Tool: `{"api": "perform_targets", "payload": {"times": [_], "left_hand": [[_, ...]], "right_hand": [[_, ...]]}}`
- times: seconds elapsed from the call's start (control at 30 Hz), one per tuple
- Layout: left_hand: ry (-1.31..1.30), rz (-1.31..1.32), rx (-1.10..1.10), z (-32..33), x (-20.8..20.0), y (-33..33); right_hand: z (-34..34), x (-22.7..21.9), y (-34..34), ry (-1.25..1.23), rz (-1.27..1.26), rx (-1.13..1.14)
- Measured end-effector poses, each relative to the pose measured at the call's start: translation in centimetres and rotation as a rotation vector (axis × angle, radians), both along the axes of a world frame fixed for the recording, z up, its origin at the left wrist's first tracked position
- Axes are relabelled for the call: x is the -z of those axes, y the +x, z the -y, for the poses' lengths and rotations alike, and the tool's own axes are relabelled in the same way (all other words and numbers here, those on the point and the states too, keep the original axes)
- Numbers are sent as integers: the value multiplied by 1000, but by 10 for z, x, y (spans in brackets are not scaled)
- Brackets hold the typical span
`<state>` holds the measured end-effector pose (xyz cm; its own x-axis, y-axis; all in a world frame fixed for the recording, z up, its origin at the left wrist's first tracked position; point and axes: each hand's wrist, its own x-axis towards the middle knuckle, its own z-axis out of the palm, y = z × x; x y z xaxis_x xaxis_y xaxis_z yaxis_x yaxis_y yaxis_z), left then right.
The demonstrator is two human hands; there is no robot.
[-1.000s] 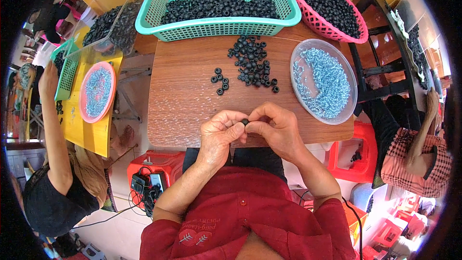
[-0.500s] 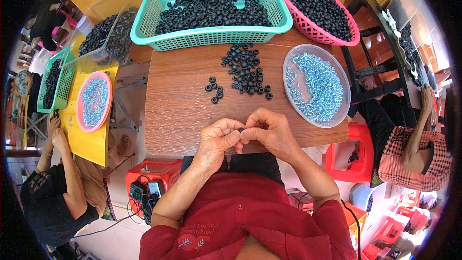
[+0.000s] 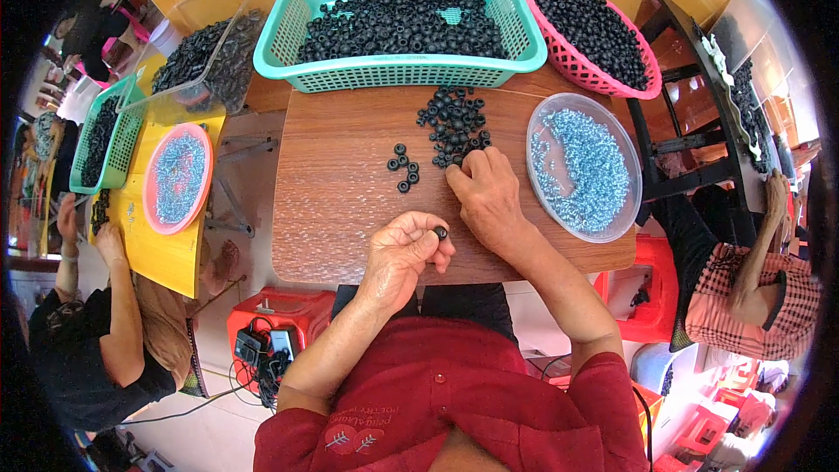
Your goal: The person takes small metal rings from a dish and inserts them into black rubber grommets by hand.
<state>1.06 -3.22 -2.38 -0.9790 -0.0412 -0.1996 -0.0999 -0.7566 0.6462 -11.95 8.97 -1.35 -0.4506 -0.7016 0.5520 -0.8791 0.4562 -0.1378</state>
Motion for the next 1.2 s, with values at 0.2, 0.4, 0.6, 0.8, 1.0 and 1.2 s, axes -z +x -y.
{"api": "perform_targets", "payload": {"times": [0.2, 0.4, 0.6, 0.8, 1.0, 1.2], "left_hand": [[28, -5, -16, 3, 2, 0], [15, -4, -23, 3, 4, 0], [11, -12, -28, 2, 3, 1], [6, -30, -31, 1, 4, 1], [-4, -20, -34, 1, 3, 1], [20, -26, -37, 1, 3, 2]], "right_hand": [[-5, -4, 5, -14, 140, -43], [-10, -4, 6, -11, 152, -9], [-9, 0, 5, 80, 113, -37], [-7, -3, 11, 57, 158, -37], [-4, 6, 10, 83, 101, -27], [-10, -3, 19, -84, 213, -35]]}}
